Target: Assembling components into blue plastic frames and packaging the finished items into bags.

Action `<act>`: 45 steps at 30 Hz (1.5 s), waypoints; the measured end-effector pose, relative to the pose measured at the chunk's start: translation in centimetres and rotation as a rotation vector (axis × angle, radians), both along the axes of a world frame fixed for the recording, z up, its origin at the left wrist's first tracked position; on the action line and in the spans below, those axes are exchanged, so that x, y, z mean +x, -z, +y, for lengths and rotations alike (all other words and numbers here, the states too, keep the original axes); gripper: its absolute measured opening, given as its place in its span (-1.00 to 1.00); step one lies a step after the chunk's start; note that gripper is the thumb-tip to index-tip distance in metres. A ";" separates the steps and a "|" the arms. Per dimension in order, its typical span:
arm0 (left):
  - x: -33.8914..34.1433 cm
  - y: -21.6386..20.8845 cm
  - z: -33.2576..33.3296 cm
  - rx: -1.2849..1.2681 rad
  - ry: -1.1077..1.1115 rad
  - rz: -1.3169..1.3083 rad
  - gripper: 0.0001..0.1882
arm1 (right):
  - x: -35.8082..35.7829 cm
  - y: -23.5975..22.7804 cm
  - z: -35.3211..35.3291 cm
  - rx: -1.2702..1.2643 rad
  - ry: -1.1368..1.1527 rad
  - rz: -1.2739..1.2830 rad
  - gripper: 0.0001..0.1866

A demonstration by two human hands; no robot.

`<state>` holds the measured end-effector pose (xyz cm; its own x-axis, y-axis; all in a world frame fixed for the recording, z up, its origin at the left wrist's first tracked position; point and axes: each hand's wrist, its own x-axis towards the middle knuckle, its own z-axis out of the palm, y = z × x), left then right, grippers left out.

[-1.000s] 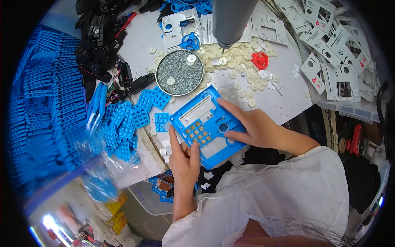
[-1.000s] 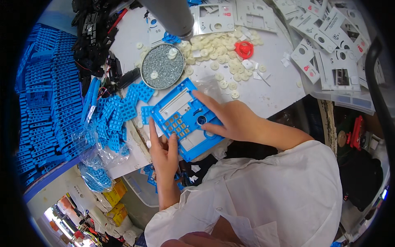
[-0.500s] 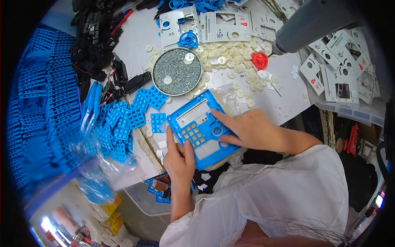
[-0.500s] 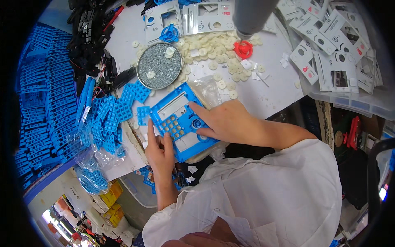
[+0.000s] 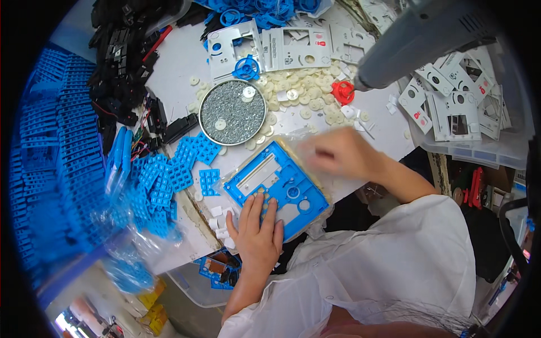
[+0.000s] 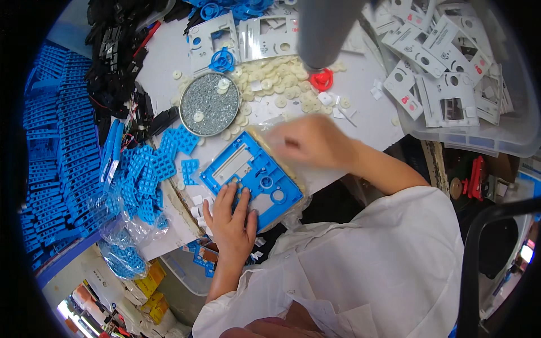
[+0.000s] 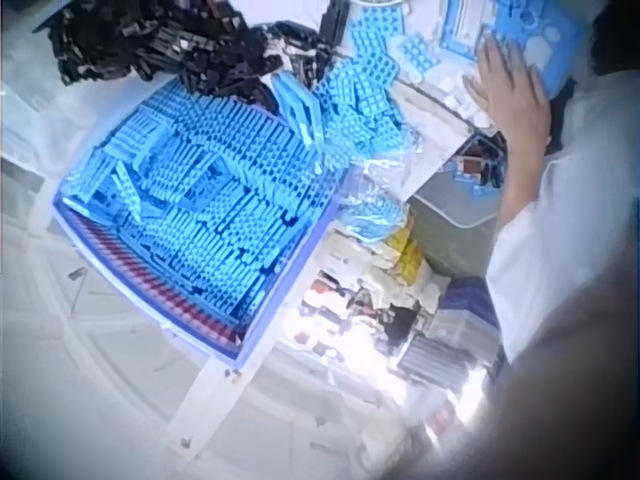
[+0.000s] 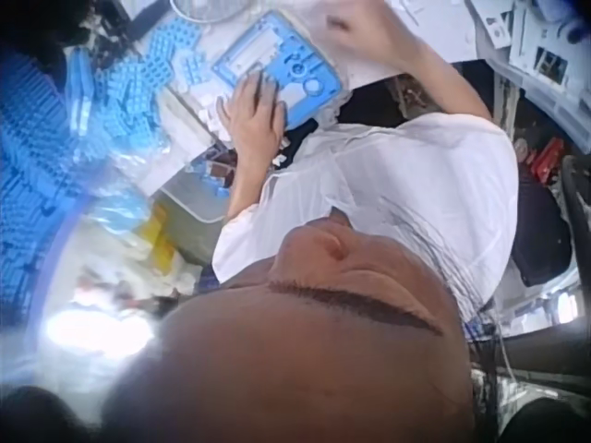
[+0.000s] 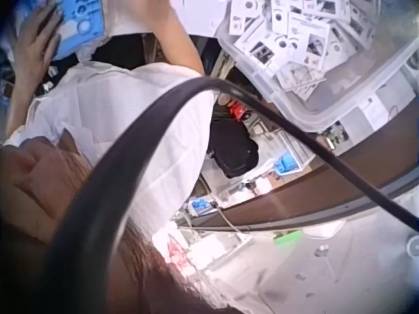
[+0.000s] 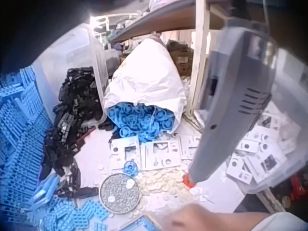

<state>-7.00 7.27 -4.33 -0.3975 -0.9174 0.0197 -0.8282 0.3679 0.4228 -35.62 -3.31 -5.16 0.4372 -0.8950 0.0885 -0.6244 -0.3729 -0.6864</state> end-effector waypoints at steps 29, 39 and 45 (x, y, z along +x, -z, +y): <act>-1.4 0.3 -1.0 -0.065 0.083 0.147 -0.59 | 5.8 -1.2 4.9 -0.245 0.031 -0.076 -0.84; -1.5 0.7 -0.9 -0.106 0.104 0.104 -0.55 | 6.6 -0.7 4.2 -0.182 -0.022 0.018 -0.80; -1.8 0.2 -1.2 -0.100 0.153 0.024 -0.52 | 6.4 -1.1 3.3 -0.196 -0.052 0.062 -0.78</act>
<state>-8.81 6.12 -4.54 -0.5303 -0.8394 0.1193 -0.7494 0.5299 0.3970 -29.24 0.00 -4.03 0.4925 -0.8393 0.2304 -0.6398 -0.5286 -0.5579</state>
